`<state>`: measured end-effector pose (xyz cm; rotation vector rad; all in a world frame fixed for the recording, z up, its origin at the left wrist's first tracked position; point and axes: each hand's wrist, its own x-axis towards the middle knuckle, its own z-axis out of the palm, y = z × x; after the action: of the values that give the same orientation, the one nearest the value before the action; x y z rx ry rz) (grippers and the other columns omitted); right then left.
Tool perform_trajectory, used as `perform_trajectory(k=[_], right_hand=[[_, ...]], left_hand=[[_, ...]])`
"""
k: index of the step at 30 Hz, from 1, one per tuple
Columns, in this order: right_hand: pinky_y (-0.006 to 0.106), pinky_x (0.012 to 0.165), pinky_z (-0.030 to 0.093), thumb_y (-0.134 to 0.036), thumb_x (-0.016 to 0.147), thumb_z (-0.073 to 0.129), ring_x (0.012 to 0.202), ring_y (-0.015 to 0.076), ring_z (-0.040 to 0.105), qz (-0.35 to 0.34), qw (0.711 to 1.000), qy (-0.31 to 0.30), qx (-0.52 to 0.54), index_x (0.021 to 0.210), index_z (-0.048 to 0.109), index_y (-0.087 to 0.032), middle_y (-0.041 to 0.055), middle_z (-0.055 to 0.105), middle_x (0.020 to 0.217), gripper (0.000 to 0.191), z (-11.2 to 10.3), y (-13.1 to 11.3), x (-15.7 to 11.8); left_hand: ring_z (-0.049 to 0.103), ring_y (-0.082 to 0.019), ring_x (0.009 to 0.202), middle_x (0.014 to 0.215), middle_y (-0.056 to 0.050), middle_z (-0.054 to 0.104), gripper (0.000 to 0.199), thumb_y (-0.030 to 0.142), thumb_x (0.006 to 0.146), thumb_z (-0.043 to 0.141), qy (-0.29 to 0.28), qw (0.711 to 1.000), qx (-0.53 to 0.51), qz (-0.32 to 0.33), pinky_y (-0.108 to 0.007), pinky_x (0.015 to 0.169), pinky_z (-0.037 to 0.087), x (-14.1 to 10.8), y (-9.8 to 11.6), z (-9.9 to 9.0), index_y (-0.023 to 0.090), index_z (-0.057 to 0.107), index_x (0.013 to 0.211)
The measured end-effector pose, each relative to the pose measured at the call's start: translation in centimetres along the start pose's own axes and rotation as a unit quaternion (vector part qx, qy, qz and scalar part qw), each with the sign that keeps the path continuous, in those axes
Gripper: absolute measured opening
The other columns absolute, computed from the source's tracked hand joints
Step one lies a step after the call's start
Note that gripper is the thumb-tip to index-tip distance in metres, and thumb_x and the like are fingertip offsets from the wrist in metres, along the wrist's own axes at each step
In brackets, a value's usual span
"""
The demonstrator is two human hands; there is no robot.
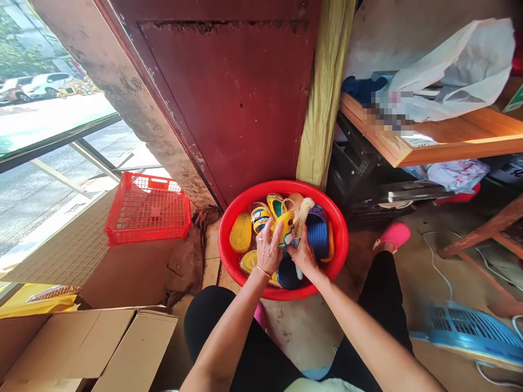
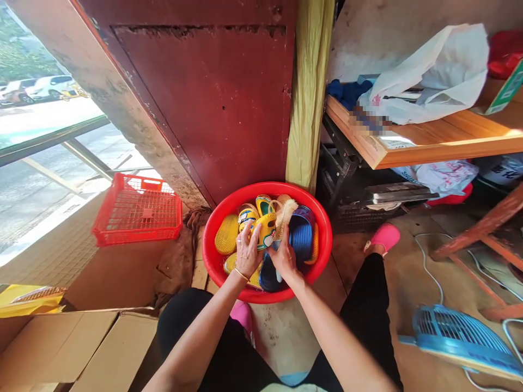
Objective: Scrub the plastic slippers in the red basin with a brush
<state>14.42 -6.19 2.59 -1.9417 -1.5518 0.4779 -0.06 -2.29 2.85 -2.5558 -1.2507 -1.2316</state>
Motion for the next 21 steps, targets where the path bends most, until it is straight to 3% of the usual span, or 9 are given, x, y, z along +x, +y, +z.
perform_trajectory(k=[3,7,12,15,17,19,21], right_hand=[[0.04,0.082,0.058,-0.039,0.096,0.052,0.106,0.0296,0.071,0.019,0.998,0.031,0.058,0.164,0.008,-0.018,0.0162,0.068,0.132,0.083,0.2,0.4,0.9],[0.043,0.094,0.055,-0.04,0.098,0.046,0.121,0.0299,0.065,-0.029,0.987,0.125,0.097,0.161,0.021,-0.017,0.0189,0.058,0.145,0.072,-0.7,0.8,2.3],[0.042,0.095,0.054,-0.032,0.097,0.046,0.122,0.031,0.063,-0.05,0.979,0.196,-0.037,0.159,0.027,-0.013,0.02,0.059,0.143,0.068,-4.4,1.3,5.0],[0.04,0.085,0.056,-0.028,0.097,0.046,0.108,0.0315,0.068,-0.053,0.969,0.186,-0.156,0.161,0.025,-0.018,0.0183,0.066,0.132,0.069,-7.9,1.9,7.1],[0.039,0.079,0.056,-0.026,0.097,0.045,0.098,0.0311,0.07,-0.043,0.959,0.179,-0.214,0.163,0.023,-0.02,0.0175,0.068,0.125,0.07,-10.0,2.2,8.1],[0.038,0.074,0.055,-0.022,0.097,0.043,0.091,0.03,0.07,-0.024,0.953,0.163,-0.255,0.164,0.02,-0.02,0.0167,0.069,0.118,0.071,-11.0,2.5,8.3],[0.037,0.073,0.056,-0.019,0.097,0.043,0.089,0.0289,0.069,-0.024,0.953,0.128,-0.274,0.164,0.017,-0.02,0.016,0.069,0.116,0.072,-10.9,2.7,7.7]], left_hand=[[0.034,-0.037,0.148,0.163,-0.021,0.028,0.075,0.022,0.093,0.056,0.0,0.999,-0.031,0.028,-0.055,0.115,0.037,0.1,0.7,-0.2,0.022,0.024,0.161],[0.031,-0.035,0.15,0.162,-0.021,0.03,0.079,0.032,0.095,0.058,0.001,0.991,-0.129,0.017,-0.055,0.117,0.036,0.4,1.1,-0.4,0.021,0.017,0.162],[0.048,-0.028,0.14,0.158,-0.021,0.039,0.079,0.04,0.097,0.056,-0.042,0.965,-0.258,-0.028,-0.044,0.107,0.05,0.9,0.6,-0.8,0.021,0.013,0.161],[0.051,-0.028,0.138,0.147,-0.017,0.054,0.062,0.037,0.096,0.055,-0.114,0.973,-0.187,-0.078,-0.044,0.113,0.044,1.5,-1.7,-1.8,0.019,0.036,0.153],[0.057,-0.029,0.131,0.137,-0.017,0.062,0.05,0.036,0.096,0.054,-0.195,0.961,-0.08,-0.178,-0.045,0.111,0.045,1.8,-3.9,-2.9,0.019,0.05,0.142],[0.063,-0.032,0.122,0.128,-0.018,0.067,0.045,0.041,0.093,0.056,-0.328,0.907,0.019,-0.265,-0.047,0.104,0.049,1.7,-6.2,-4.0,0.019,0.058,0.133],[0.063,-0.035,0.122,0.13,-0.018,0.066,0.047,0.049,0.09,0.057,-0.394,0.859,0.077,-0.317,-0.047,0.101,0.05,1.3,-7.8,-4.6,0.021,0.061,0.128]])
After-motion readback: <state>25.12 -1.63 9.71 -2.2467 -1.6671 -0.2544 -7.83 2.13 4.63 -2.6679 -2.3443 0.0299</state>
